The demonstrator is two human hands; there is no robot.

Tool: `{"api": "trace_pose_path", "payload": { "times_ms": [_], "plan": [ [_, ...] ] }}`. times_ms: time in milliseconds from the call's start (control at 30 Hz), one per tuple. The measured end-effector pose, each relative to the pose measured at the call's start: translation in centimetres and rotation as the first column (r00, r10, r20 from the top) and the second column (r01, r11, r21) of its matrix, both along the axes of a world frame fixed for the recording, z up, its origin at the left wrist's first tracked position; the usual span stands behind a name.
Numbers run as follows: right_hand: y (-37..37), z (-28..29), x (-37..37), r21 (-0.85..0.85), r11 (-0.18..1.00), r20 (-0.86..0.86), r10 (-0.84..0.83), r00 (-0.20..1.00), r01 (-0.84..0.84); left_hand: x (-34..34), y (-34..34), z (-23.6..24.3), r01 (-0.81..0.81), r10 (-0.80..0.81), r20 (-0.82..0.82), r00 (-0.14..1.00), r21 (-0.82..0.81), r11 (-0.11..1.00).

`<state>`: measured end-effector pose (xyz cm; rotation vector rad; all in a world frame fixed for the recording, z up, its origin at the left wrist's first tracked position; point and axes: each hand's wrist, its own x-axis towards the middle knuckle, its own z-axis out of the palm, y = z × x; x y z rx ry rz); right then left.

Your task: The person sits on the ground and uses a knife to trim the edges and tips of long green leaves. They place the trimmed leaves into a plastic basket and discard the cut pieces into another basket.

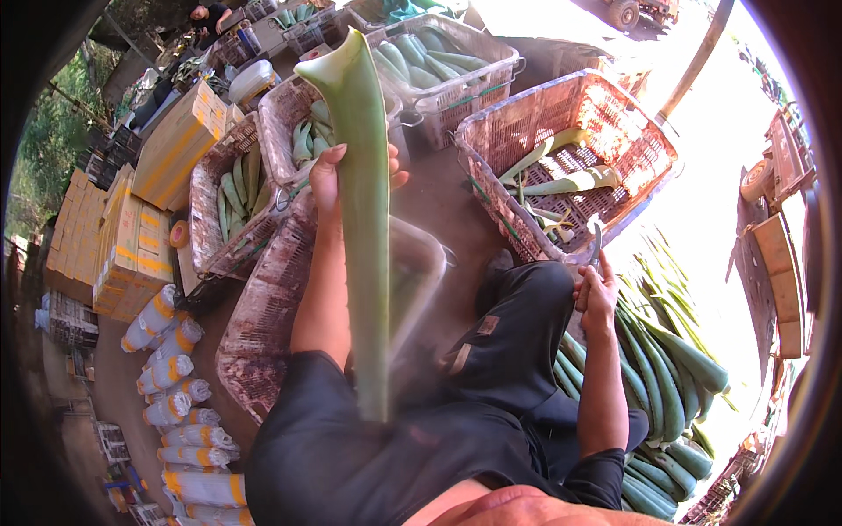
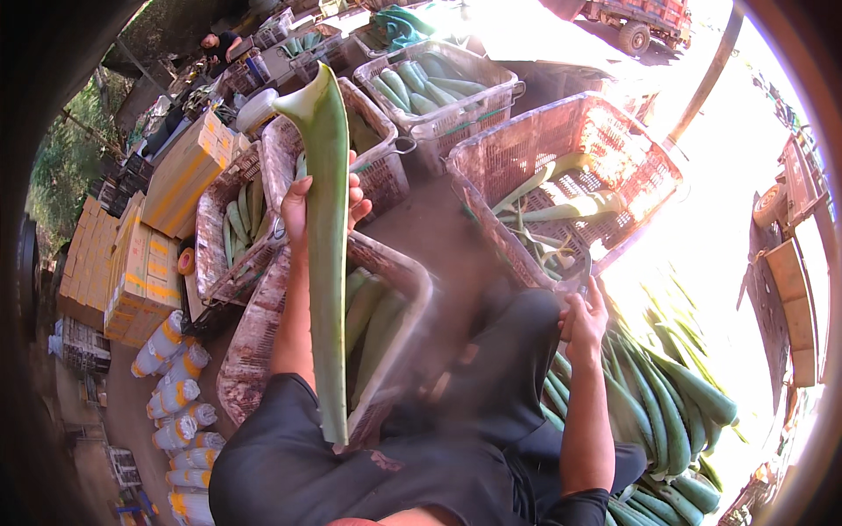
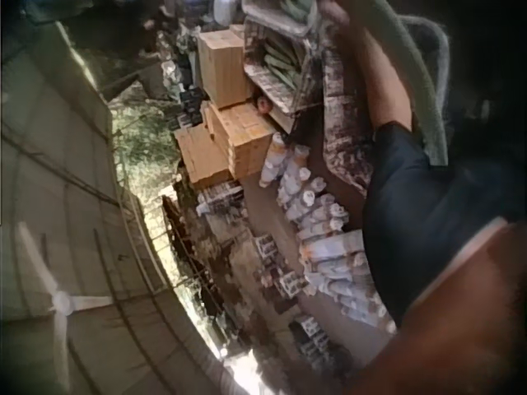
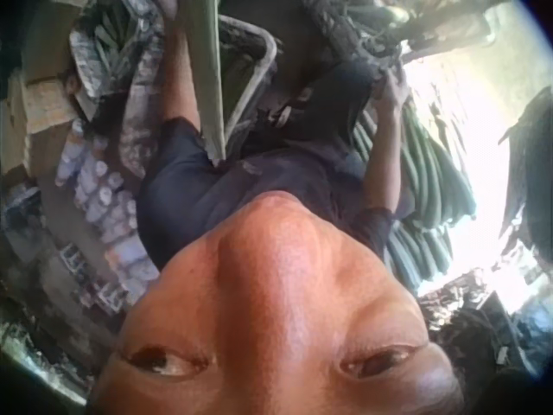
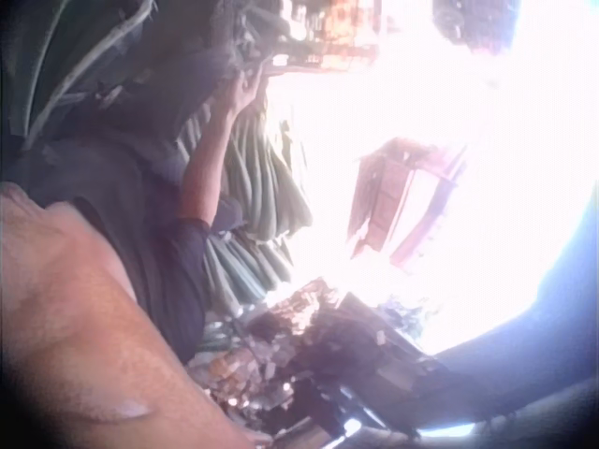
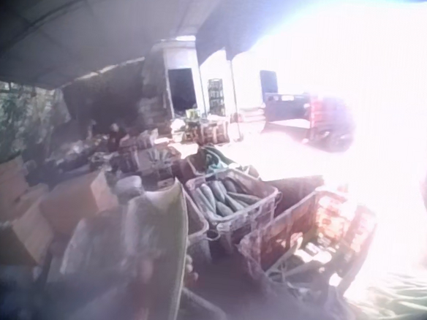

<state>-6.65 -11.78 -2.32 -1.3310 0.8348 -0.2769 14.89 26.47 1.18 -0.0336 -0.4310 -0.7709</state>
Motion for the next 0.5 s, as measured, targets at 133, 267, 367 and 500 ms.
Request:
{"api": "trace_pose_path", "payload": {
  "times_ms": [133,267,367,500],
  "plan": [
    [-0.6,-0.7,-0.7,-0.015,1.000,-0.023,-0.010,1.000,0.009,-5.0,0.2,-2.8,-0.012,0.012,-0.048,0.999,0.015,1.000],
    [-1.1,-1.1,-0.8,-0.097,0.994,0.010,0.057,0.998,-0.055,-6.3,7.9,-6.1,-0.194,0.272,-0.027,0.962,0.635,0.748],
    [-1.3,-0.4,-1.7,-0.190,0.978,0.001,0.085,0.996,-0.083,-8.1,15.5,-10.2,-0.413,0.269,0.448,0.853,0.893,-0.178],
    [-1.9,0.3,-3.5,-0.224,0.974,-0.076,-0.049,0.996,0.031,-11.1,18.8,-18.5,-0.509,-0.205,0.521,0.829,0.547,-0.665]
  ]
}}
